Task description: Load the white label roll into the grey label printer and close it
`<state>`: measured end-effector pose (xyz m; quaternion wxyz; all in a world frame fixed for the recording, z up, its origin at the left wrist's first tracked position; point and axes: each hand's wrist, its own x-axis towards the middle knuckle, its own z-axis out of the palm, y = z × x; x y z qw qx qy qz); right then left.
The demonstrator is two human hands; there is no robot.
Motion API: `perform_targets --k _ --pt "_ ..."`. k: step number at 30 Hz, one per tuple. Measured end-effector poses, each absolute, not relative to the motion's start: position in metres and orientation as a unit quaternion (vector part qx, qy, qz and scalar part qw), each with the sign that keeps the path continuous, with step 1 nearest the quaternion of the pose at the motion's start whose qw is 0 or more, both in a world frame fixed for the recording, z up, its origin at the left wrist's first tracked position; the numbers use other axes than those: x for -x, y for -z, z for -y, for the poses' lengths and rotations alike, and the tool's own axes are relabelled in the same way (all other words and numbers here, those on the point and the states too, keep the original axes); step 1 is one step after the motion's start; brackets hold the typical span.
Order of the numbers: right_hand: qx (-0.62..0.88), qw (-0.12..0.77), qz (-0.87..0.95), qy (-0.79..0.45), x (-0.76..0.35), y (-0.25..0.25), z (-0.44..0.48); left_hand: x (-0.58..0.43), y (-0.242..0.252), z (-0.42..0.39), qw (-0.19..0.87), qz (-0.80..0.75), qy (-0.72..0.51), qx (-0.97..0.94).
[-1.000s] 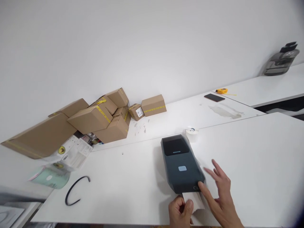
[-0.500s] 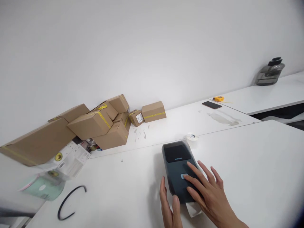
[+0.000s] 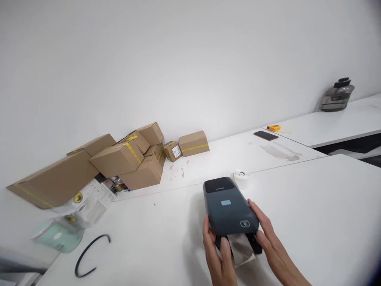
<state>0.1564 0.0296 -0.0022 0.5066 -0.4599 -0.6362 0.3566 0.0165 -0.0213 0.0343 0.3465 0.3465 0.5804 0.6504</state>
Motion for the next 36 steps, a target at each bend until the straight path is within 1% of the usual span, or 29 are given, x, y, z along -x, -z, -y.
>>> perform_targets --k 3,6,8,11,14,16,18,21,22,23,24,26,27,29,32,34,36 --pt "0.417 0.520 0.684 -0.296 -0.155 -0.024 -0.055 -0.008 -0.054 0.006 0.284 -0.597 -0.664 -0.350" --pt "0.394 0.534 0.703 -0.254 -0.146 -0.050 -0.086 0.010 -0.059 -0.020 0.225 -0.613 -0.666 -0.360" --pt "0.391 0.552 0.694 -0.247 -0.137 -0.069 -0.109 0.024 -0.056 -0.041 0.219 -0.629 -0.641 -0.382" --pt "0.396 0.576 0.677 -0.231 -0.122 -0.096 -0.146 0.037 -0.048 -0.071 0.234 -0.651 -0.566 -0.449" --pt "0.421 0.564 0.676 -0.219 -0.113 -0.117 -0.182 0.038 -0.043 -0.089 0.260 -0.665 -0.504 -0.485" --pt "0.437 0.546 0.671 -0.246 -0.112 -0.124 -0.199 0.034 -0.042 -0.094 0.279 -0.670 -0.478 -0.495" --pt "0.452 0.559 0.646 -0.257 -0.116 -0.123 -0.203 0.031 -0.040 -0.096 0.285 -0.674 -0.468 -0.495" --pt "0.462 0.621 0.607 -0.181 -0.126 -0.105 -0.187 0.030 -0.033 -0.098 0.272 -0.674 -0.482 -0.489" --pt "0.451 0.613 0.630 -0.156 -0.129 -0.097 -0.178 0.031 -0.030 -0.099 0.266 -0.672 -0.488 -0.490" --pt "0.433 0.578 0.677 -0.143 -0.132 -0.087 -0.170 0.032 -0.028 -0.100 0.260 -0.671 -0.491 -0.492" --pt "0.404 0.516 0.743 -0.139 -0.133 -0.078 -0.162 0.033 -0.026 -0.101 0.254 -0.670 -0.492 -0.494" --pt "0.334 0.351 0.865 -0.131 -0.131 -0.060 -0.152 0.034 -0.024 -0.102 0.240 -0.674 -0.491 -0.498" --pt "0.306 0.277 0.903 -0.120 -0.129 -0.053 -0.149 0.034 -0.023 -0.103 0.234 -0.677 -0.488 -0.498" --pt "0.277 0.175 0.941 -0.089 -0.121 -0.042 -0.148 0.034 -0.023 -0.102 0.226 -0.686 -0.479 -0.499" --pt "0.269 0.097 0.956 -0.066 -0.111 -0.035 -0.148 0.033 -0.022 -0.100 0.218 -0.704 -0.454 -0.501" --pt "0.267 0.076 0.958 -0.068 -0.109 -0.035 -0.148 0.033 -0.021 -0.100 0.216 -0.708 -0.441 -0.508" --pt "0.267 0.074 0.958 -0.077 -0.111 -0.036 -0.148 0.032 -0.019 -0.100 0.213 -0.700 -0.438 -0.522"
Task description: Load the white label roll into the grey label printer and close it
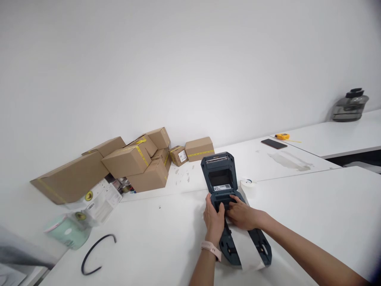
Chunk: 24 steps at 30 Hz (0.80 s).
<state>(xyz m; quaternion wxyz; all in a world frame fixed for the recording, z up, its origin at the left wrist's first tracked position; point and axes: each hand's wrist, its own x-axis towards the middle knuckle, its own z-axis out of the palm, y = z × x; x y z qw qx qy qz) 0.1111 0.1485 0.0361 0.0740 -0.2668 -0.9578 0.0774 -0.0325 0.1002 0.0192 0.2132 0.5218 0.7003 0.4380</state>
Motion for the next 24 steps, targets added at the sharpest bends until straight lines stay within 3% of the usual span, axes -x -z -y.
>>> perform_targets --k 5,10,14,18,24 --pt "0.277 0.071 0.949 -0.133 -0.121 -0.041 -0.151 0.032 -0.018 -0.101 0.206 -0.698 -0.434 -0.531" --pt "0.252 0.067 0.911 -0.319 -0.141 -0.068 -0.153 0.032 -0.019 -0.100 0.215 -0.702 -0.423 -0.530" --pt "0.241 0.209 0.805 -0.500 -0.195 -0.077 -0.141 0.033 -0.015 -0.101 0.212 -0.692 -0.440 -0.531" --pt "0.297 0.345 0.691 -0.562 -0.253 -0.045 -0.127 0.034 -0.010 -0.103 0.202 -0.689 -0.443 -0.537" --pt "0.402 0.376 0.642 -0.533 -0.262 0.009 -0.133 0.034 -0.010 -0.104 0.218 -0.696 -0.441 -0.523"
